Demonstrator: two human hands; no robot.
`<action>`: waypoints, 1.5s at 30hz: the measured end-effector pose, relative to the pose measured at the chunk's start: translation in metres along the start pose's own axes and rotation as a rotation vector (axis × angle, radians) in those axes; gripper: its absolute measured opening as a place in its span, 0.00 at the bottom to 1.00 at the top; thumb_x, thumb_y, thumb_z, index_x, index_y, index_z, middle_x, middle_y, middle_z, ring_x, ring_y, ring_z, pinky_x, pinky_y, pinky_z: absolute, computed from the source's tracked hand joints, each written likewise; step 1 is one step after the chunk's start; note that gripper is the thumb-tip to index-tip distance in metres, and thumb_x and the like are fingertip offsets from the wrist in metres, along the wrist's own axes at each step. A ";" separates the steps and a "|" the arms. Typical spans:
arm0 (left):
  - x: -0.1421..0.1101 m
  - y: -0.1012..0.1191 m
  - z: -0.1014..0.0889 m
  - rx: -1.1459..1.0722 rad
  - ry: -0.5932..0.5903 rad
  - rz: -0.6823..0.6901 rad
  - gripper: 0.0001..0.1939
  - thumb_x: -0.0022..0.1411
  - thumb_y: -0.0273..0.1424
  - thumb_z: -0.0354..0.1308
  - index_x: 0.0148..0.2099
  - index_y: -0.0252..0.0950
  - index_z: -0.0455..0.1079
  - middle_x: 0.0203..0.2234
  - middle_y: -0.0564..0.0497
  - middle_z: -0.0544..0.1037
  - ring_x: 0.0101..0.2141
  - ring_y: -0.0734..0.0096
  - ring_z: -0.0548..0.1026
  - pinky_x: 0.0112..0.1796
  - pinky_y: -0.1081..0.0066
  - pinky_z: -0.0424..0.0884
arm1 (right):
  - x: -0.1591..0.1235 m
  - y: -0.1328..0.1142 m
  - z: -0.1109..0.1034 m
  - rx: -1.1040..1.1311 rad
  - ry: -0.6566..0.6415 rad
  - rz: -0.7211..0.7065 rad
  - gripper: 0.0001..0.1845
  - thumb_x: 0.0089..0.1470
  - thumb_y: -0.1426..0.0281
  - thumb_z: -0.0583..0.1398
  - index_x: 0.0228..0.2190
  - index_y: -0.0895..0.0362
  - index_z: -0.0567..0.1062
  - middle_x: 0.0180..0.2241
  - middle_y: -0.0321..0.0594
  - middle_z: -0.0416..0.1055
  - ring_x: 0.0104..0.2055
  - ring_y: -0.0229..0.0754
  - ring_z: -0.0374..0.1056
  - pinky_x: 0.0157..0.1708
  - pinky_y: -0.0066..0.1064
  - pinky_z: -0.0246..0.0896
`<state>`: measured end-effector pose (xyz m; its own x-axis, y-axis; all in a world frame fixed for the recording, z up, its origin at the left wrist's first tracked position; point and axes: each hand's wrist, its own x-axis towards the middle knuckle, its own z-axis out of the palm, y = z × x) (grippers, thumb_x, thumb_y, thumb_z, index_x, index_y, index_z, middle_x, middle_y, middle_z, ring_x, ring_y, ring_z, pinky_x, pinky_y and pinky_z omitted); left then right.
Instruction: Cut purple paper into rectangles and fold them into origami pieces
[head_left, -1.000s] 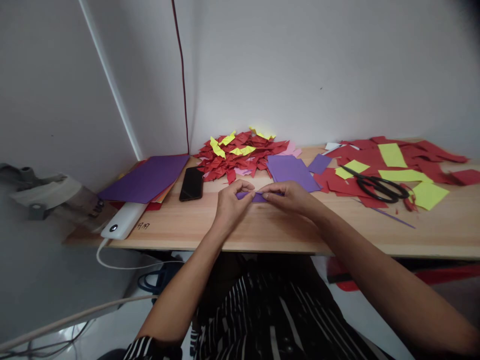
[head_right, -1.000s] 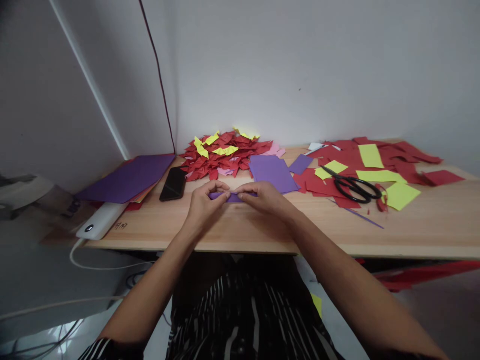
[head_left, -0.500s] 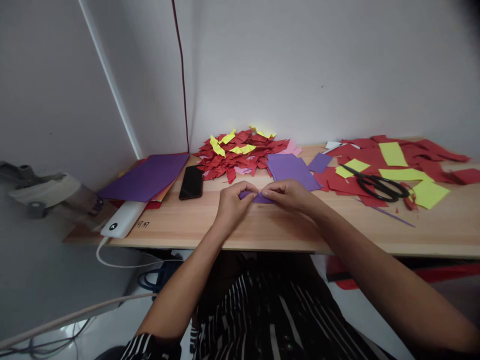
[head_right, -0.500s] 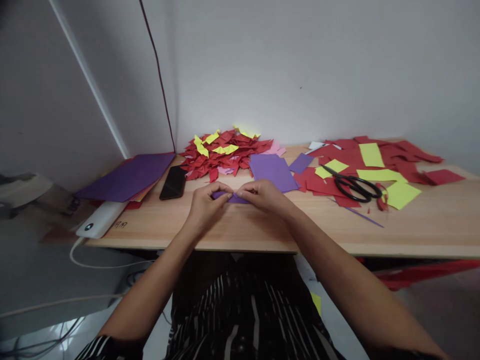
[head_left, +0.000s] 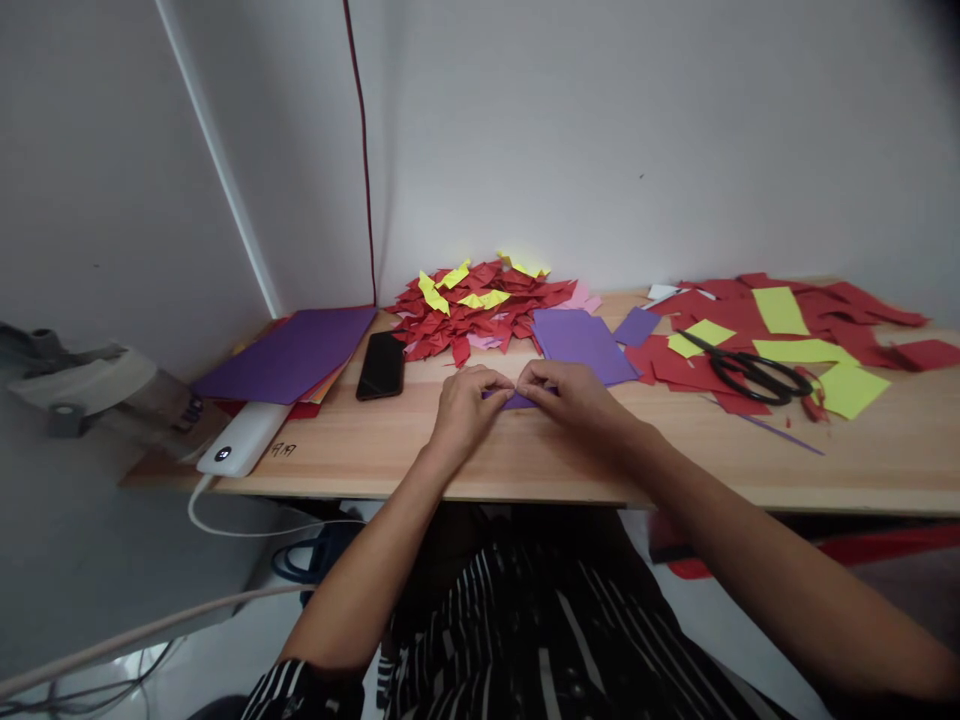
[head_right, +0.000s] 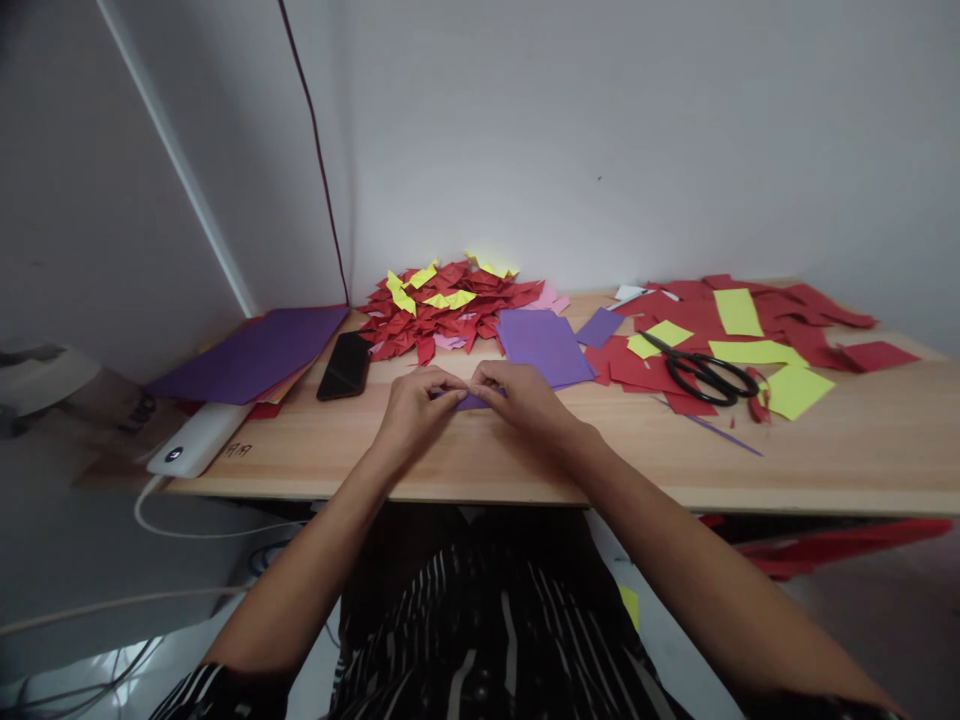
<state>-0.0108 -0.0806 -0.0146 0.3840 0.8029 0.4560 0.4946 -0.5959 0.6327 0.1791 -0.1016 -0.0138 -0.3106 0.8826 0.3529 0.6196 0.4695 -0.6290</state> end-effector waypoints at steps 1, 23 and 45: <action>0.000 0.001 0.001 0.047 -0.005 0.028 0.04 0.59 0.25 0.61 0.33 0.38 0.77 0.30 0.51 0.80 0.34 0.68 0.74 0.39 0.68 0.66 | 0.001 0.000 0.001 -0.051 0.008 -0.016 0.10 0.59 0.66 0.56 0.30 0.57 0.74 0.29 0.38 0.73 0.32 0.40 0.65 0.34 0.29 0.53; -0.007 -0.002 0.007 0.170 -0.103 0.034 0.05 0.58 0.25 0.60 0.29 0.36 0.73 0.28 0.50 0.76 0.34 0.67 0.70 0.40 0.66 0.65 | -0.007 -0.008 0.010 -0.365 -0.075 0.013 0.09 0.61 0.70 0.56 0.30 0.57 0.73 0.31 0.40 0.71 0.34 0.42 0.64 0.35 0.31 0.48; 0.010 0.007 0.003 0.151 -0.204 -0.195 0.12 0.52 0.29 0.62 0.18 0.36 0.68 0.16 0.52 0.71 0.23 0.70 0.67 0.27 0.71 0.61 | -0.012 -0.028 0.022 -0.456 0.040 0.267 0.09 0.57 0.70 0.53 0.26 0.56 0.68 0.31 0.43 0.73 0.32 0.43 0.64 0.31 0.33 0.43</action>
<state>-0.0008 -0.0767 -0.0077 0.4115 0.8912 0.1906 0.6782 -0.4392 0.5892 0.1502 -0.1251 -0.0156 -0.0774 0.9642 0.2535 0.9269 0.1632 -0.3380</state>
